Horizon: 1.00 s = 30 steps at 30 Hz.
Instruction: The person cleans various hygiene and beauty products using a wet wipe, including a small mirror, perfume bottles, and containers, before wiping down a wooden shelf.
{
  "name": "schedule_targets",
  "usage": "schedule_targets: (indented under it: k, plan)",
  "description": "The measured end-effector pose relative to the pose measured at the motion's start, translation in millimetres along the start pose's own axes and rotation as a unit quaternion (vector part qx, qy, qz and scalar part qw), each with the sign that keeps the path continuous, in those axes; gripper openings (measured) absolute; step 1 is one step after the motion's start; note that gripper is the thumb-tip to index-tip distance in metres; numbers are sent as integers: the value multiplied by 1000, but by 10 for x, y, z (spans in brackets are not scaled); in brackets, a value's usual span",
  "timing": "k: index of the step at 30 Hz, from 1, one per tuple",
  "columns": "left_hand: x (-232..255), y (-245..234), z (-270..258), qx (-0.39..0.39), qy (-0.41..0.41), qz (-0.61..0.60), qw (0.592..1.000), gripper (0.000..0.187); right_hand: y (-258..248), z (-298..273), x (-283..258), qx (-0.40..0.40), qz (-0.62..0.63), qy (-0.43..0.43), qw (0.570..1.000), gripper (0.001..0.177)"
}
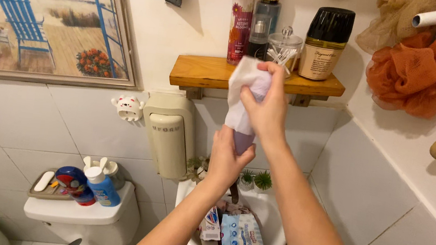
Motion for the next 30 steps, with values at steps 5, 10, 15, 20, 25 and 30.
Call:
schedule_targets:
  k: [5,10,15,20,25,30]
  plan:
    - [100,-155,-116,12,25,11,1000,64,283,225,529,-78,-86,156,981,24]
    - [-62,-69,-255,-112,-178,-254,944,58,454,154,950,-141,398,282,861,36]
    - [-296,35,-344,-120,-219,-362,898,55,468,-436,762,-178,292,209,916,55]
    - [-631,111,-444,-82,-178,-249,948,49,495,-1192,783,-117,63,2,991,64]
    - [-679,163,-707,-75,-37,-147,986,48,490,-1586,1214,-255,187,199,928,65]
    - [-635,258,-925,-81,-111,-40,990,59,501,-1801,1576,-177,131,343,913,58]
Point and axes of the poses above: each hand's wrist, its own z-axis towards the middle knuckle, its own y-axis out of the palm, x = y × z, the point moved 4 cm from there along z, towards the middle knuckle, and after that the axes turned 15 degrees about -z, right-handed, at the moved point
